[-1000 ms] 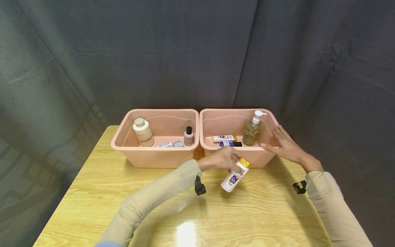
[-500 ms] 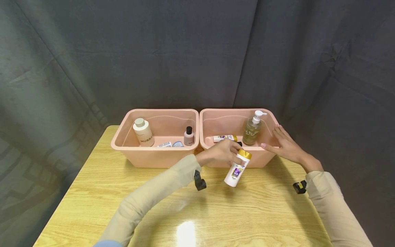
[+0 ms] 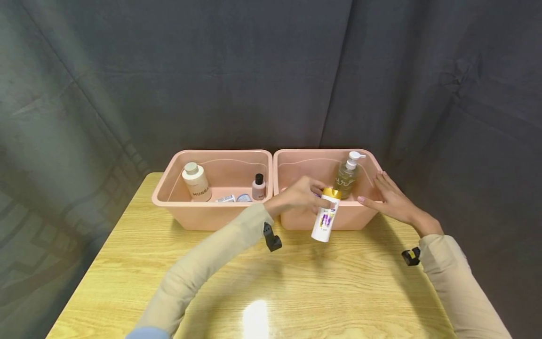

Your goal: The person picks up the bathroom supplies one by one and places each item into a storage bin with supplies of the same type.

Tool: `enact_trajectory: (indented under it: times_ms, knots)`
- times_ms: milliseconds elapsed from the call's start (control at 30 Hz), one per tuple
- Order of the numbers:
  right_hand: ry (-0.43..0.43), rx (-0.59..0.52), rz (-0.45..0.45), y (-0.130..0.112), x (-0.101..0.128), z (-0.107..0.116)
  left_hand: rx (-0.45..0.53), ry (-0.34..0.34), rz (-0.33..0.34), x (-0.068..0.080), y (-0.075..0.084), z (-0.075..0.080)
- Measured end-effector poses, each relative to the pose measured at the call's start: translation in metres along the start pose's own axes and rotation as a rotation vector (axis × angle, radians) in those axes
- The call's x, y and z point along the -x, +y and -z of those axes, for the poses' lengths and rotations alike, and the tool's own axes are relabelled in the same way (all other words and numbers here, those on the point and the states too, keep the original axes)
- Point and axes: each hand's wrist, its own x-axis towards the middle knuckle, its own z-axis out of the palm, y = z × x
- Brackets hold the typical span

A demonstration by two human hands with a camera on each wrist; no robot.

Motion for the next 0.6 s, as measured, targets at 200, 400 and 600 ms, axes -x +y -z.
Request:
enact_trajectory:
  times_ms: [200, 400, 600]
  knots:
    - [0.004, 0.003, 0.0, 0.0, 0.0, 0.0, 0.083, 0.003, -0.032, -0.002, 0.003, 0.007]
    - [-0.001, 0.005, -0.012, -0.001, 0.0, 0.0, 0.119, 0.054, -0.04, -0.003, 0.008, 0.014]
    - [-0.004, 0.004, -0.012, -0.001, 0.0, 0.0, 0.13, 0.119, -0.032, -0.005, 0.013, 0.021]
